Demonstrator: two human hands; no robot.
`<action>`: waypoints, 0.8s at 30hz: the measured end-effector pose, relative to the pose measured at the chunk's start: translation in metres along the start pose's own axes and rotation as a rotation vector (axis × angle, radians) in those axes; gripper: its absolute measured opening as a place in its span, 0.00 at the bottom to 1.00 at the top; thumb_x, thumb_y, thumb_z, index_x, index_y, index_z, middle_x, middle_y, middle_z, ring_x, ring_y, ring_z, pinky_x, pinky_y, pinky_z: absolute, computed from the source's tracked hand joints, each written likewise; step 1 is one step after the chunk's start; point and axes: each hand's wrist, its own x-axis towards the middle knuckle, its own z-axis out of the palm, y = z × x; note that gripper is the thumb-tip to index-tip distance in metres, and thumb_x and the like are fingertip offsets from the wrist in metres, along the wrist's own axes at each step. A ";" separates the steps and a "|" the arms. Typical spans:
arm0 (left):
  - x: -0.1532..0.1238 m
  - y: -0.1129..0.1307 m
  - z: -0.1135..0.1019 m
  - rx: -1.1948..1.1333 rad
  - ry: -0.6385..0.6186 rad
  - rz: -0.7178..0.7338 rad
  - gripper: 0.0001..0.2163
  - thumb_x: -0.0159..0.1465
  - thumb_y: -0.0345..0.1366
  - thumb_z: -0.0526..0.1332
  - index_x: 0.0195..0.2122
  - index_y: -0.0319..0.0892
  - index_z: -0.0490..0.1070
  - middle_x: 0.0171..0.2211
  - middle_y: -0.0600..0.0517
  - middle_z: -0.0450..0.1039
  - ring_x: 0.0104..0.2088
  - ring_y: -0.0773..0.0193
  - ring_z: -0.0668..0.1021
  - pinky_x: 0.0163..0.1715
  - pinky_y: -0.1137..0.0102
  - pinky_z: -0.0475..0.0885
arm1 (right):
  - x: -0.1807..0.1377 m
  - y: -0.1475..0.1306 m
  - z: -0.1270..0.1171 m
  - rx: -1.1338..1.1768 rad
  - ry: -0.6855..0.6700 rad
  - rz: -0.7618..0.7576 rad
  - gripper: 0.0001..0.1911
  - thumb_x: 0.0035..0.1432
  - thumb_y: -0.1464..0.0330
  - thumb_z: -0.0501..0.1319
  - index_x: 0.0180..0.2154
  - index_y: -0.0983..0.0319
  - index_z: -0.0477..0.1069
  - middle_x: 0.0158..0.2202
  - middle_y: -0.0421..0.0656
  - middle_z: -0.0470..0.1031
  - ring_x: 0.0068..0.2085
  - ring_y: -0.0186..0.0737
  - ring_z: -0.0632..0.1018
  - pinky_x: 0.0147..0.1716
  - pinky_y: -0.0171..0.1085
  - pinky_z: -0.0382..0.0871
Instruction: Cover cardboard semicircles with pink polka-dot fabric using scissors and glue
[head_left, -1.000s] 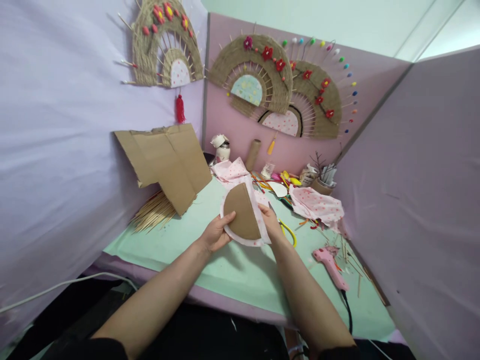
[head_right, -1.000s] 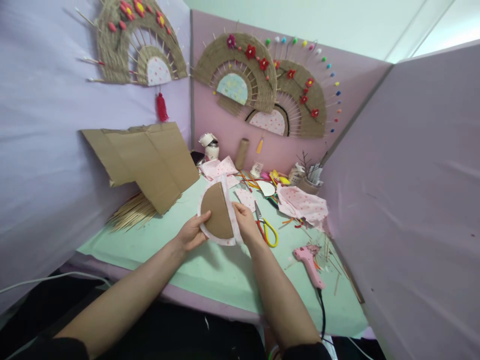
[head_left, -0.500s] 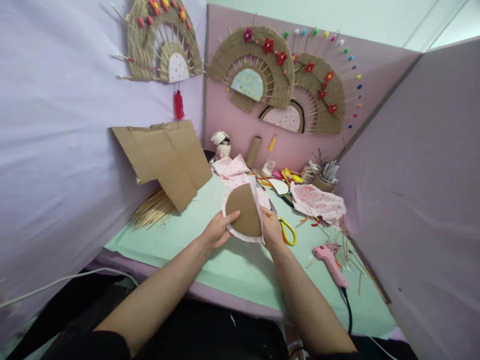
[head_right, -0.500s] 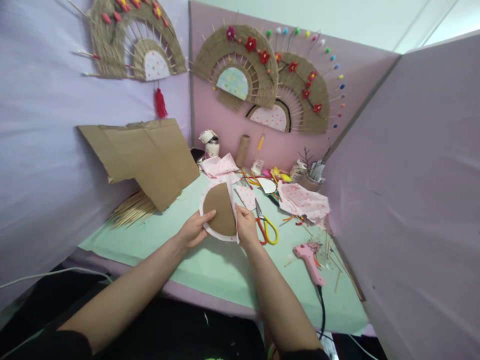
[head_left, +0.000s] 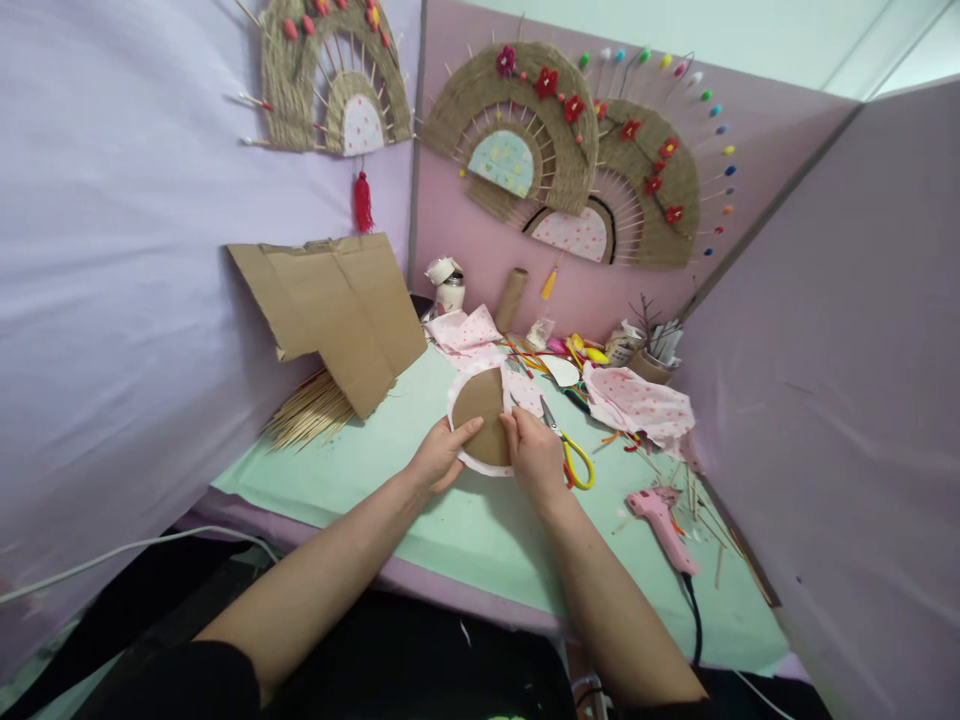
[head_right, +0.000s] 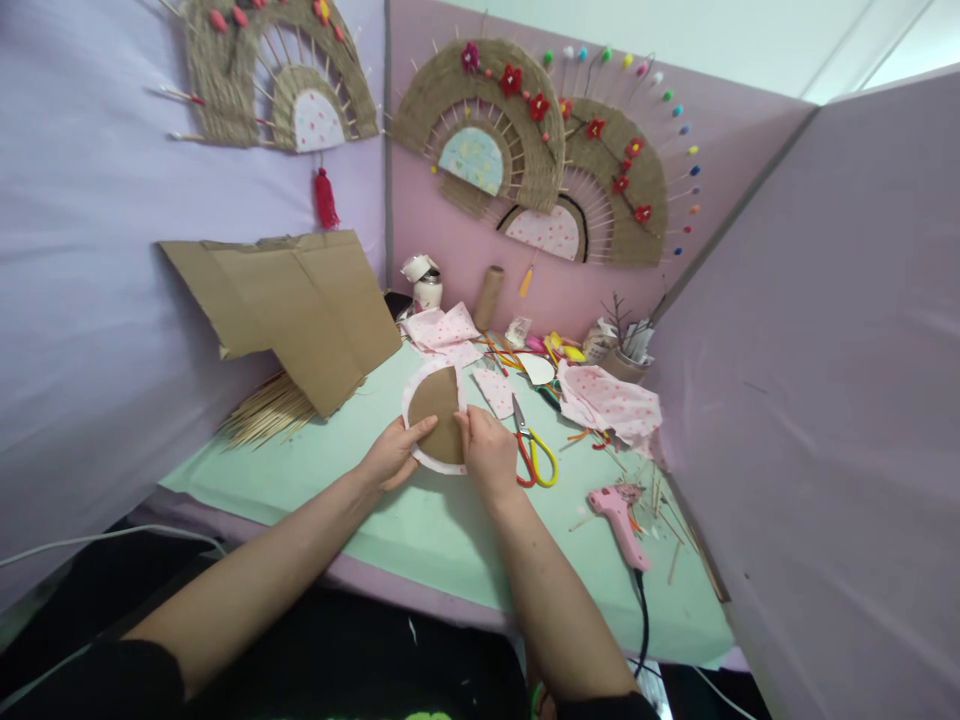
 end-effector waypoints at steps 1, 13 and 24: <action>0.001 0.000 0.000 0.001 0.004 -0.002 0.19 0.52 0.35 0.69 0.46 0.37 0.73 0.44 0.42 0.77 0.46 0.52 0.77 0.52 0.57 0.67 | 0.000 0.001 0.000 0.015 -0.002 0.009 0.23 0.64 0.55 0.46 0.33 0.62 0.72 0.29 0.46 0.73 0.31 0.39 0.71 0.31 0.35 0.58; -0.004 -0.008 0.000 0.057 -0.200 -0.173 0.22 0.51 0.35 0.70 0.47 0.37 0.72 0.46 0.41 0.75 0.46 0.51 0.77 0.50 0.58 0.68 | 0.015 0.022 0.000 0.979 -0.007 0.608 0.32 0.52 0.41 0.50 0.28 0.62 0.71 0.20 0.40 0.70 0.19 0.35 0.67 0.20 0.35 0.58; -0.002 -0.025 -0.007 0.317 -0.183 -0.060 0.22 0.53 0.39 0.68 0.48 0.37 0.72 0.43 0.43 0.77 0.44 0.53 0.77 0.48 0.58 0.68 | 0.007 0.006 -0.001 0.295 0.248 0.364 0.26 0.59 0.50 0.49 0.17 0.60 0.55 0.16 0.36 0.57 0.22 0.32 0.58 0.23 0.35 0.51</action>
